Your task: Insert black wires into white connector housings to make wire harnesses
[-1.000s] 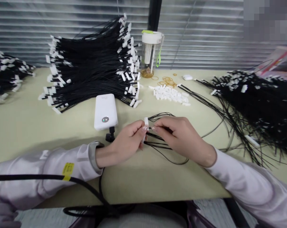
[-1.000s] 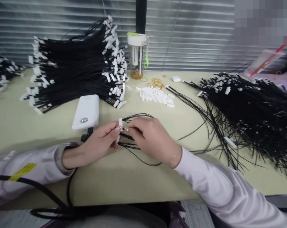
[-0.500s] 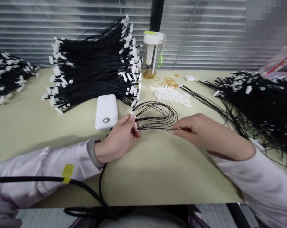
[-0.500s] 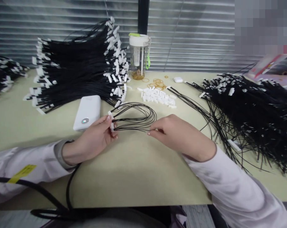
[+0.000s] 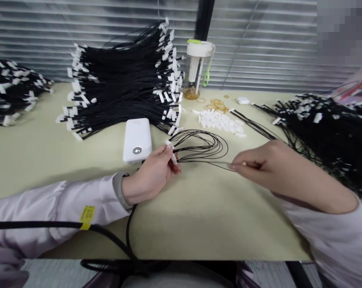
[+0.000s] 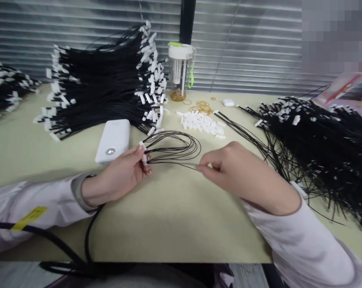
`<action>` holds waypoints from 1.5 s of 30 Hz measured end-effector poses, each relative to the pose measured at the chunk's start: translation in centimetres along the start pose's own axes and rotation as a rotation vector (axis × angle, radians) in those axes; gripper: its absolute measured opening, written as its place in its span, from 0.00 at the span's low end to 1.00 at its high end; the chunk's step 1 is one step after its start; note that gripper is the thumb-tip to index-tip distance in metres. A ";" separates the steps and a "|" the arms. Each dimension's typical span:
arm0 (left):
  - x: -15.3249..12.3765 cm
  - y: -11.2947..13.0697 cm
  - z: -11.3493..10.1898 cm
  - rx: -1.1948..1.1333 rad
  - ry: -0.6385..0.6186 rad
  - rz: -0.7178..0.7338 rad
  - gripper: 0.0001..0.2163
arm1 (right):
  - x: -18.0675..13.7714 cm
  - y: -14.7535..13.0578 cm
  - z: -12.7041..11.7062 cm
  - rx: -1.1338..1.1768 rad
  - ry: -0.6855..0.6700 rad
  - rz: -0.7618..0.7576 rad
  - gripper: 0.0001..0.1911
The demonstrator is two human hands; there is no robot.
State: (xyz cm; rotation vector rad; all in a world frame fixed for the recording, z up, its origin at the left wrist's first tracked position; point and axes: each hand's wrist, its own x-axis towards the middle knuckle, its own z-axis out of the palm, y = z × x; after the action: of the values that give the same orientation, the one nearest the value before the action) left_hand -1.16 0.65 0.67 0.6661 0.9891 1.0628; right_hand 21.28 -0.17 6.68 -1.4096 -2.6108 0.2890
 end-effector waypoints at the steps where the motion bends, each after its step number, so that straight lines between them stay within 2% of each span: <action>1: 0.0 0.0 0.0 0.002 -0.008 0.001 0.09 | 0.0 0.3 0.0 -0.044 0.126 0.079 0.10; 4: -0.1 0.1 0.0 0.021 -0.025 0.000 0.10 | 0.2 1.4 -0.1 -0.040 0.632 0.294 0.08; 6: -0.2 0.1 0.0 0.064 -0.039 0.012 0.10 | 0.6 2.0 -0.3 0.194 0.915 0.333 0.12; 8: -0.3 0.0 -0.1 0.157 -0.082 0.039 0.10 | 1.0 2.3 -0.4 0.537 1.108 0.231 0.10; 10: -0.4 -0.3 -0.3 0.285 -0.147 0.075 0.11 | 1.2 1.9 -0.5 0.768 1.227 0.076 0.04; 11: -0.4 -0.4 -0.4 0.347 -0.181 0.091 0.12 | 1.3 1.5 -0.4 0.828 1.225 0.034 0.04; 12: -0.4 -0.6 -0.6 0.395 -0.210 0.105 0.12 | 1.2 0.9 -0.2 0.859 1.166 0.019 0.04; 13: -0.4 -0.6 -0.7 0.429 -0.234 0.112 0.12 | 1.1 0.3 0.1 0.873 1.049 0.027 0.09; 15: -0.3 -0.7 -0.9 0.460 -0.262 0.117 0.13 | 0.9 -0.9 0.9 0.837 0.731 0.060 0.19; 17: -0.3 -0.7 -0.9 0.469 -0.279 0.125 0.13 | 0.7 -1.8 2.0 0.656 0.499 0.050 0.16; 19: -0.3 -0.6 -0.9 0.475 -0.290 0.136 0.14 | 0.8 -2.3 2.8 0.388 0.417 0.017 0.07; 22: -0.3 -0.6 -0.8 0.478 -0.287 0.139 0.14 | 1.1 -2.5 3.3 0.175 0.387 -0.031 0.05; 27: -0.3 -0.6 -0.7 0.462 -0.269 0.109 0.13 | 1.1 -2.3 2.9 0.179 0.375 0.006 0.07; 45: -0.3 -0.6 -0.6 0.395 -0.264 0.088 0.12 | 1.1 -2.2 3.2 0.120 0.382 -0.127 0.06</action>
State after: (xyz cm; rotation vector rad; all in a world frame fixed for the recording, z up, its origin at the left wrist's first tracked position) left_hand -1.53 0.14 -0.01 1.1516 0.9512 0.8328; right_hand 18.14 -0.74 4.23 -1.1256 -2.3152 0.1395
